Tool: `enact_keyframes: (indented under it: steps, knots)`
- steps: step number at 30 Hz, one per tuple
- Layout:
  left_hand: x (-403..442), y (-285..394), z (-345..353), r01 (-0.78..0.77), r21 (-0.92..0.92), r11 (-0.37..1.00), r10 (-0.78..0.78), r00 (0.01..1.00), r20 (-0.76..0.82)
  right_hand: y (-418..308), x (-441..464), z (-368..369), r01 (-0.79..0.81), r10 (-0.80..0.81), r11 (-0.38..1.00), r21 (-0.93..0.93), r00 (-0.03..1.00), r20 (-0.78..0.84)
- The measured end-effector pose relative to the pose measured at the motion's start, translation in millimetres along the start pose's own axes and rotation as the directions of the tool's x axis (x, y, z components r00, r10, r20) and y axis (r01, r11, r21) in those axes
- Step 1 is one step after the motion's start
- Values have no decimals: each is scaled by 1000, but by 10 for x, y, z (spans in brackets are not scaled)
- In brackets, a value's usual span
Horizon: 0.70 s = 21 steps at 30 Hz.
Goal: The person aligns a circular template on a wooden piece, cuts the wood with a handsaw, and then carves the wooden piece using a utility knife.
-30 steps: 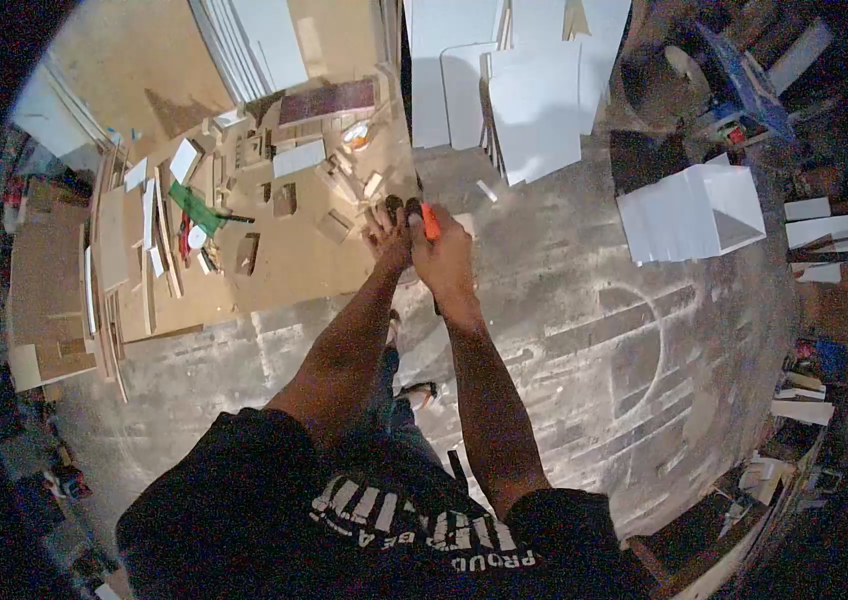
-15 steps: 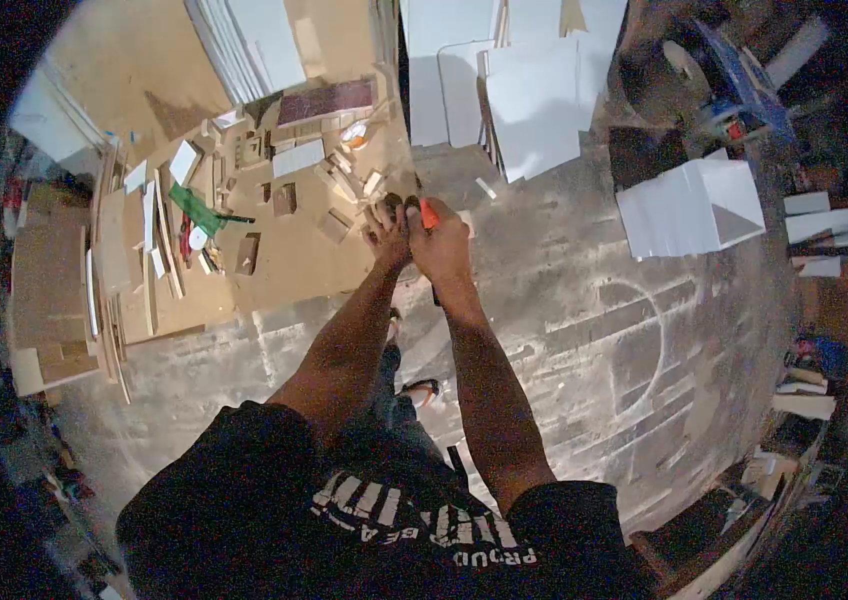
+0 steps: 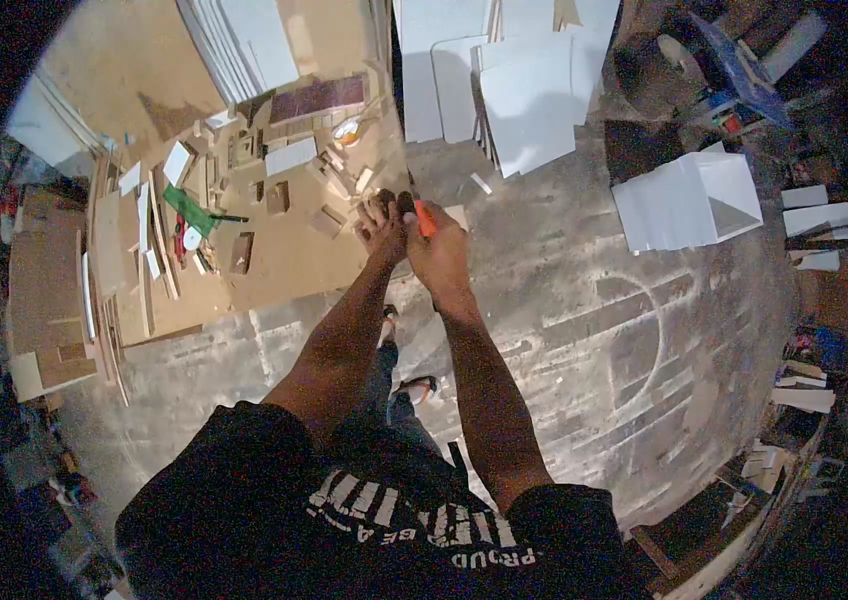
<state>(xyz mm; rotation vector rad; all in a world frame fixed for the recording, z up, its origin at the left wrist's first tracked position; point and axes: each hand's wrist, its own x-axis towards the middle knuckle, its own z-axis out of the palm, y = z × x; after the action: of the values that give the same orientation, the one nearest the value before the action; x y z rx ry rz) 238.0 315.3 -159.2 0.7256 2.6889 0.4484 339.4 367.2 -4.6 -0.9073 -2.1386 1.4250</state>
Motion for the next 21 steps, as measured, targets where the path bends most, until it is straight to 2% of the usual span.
enact_keyframes:
  steps: [3, 5, 6, 7, 9, 10, 12, 14, 15, 17, 18, 19, 20, 21]
  knots:
    - [-101, -21, -46, -62, 210, 976, 61, 998, 12, -11, -226, -38, 115, -114, 993, 7, 992, -44]
    - [117, -61, 80, -36, 52, 998, 36, 999, 8, -490, -621, -354, 104, -105, 994, -28, 994, -15]
    - [81, -113, 183, -26, -20, 999, 27, 999, 34, -780, -909, -568, 48, -47, 998, -47, 999, 22]
    - [130, -82, 180, -24, -31, 999, 25, 999, 35, -950, -1048, -725, 23, -19, 997, -69, 998, 54]
    - [101, -71, 138, 3, -48, 999, 0, 999, 44, -969, -1248, -792, -32, 32, 999, -10, 999, 29]
    - [86, -27, 136, 17, -42, 999, -17, 1000, -5, -963, -1255, -783, -54, 54, 998, 25, 998, 24]
    - [74, 7, 30, 6, 21, 1000, -6, 1000, -6, -596, -904, -581, 148, -148, 987, -55, 989, 7]
    - [28, -116, 176, -55, 139, 989, 58, 998, -19, 57, -371, -39, 192, -191, 981, 0, 977, -96]
    - [63, -75, 156, -51, 92, 994, 53, 998, -22, 169, -122, 52, 163, -165, 986, -31, 983, -80]
    - [3, -85, 78, -43, 22, 999, 43, 999, -7, 184, -42, 122, 115, -117, 993, -38, 992, -50]
    - [-34, -34, -28, -30, 172, 985, 16, 997, 79, 176, -159, 68, 85, -86, 996, -22, 995, -45]
    - [22, -65, 34, -54, 148, 988, 48, 998, 42, 125, -177, -3, 82, -82, 997, -12, 996, -41]
    - [110, -118, 192, -67, 113, 991, 68, 998, -4, -93, -377, -137, 149, -146, 988, 32, 986, -77]
    - [63, -184, 321, -73, 82, 994, 76, 997, -28, -256, -578, -313, 100, -100, 995, 12, 995, -30]
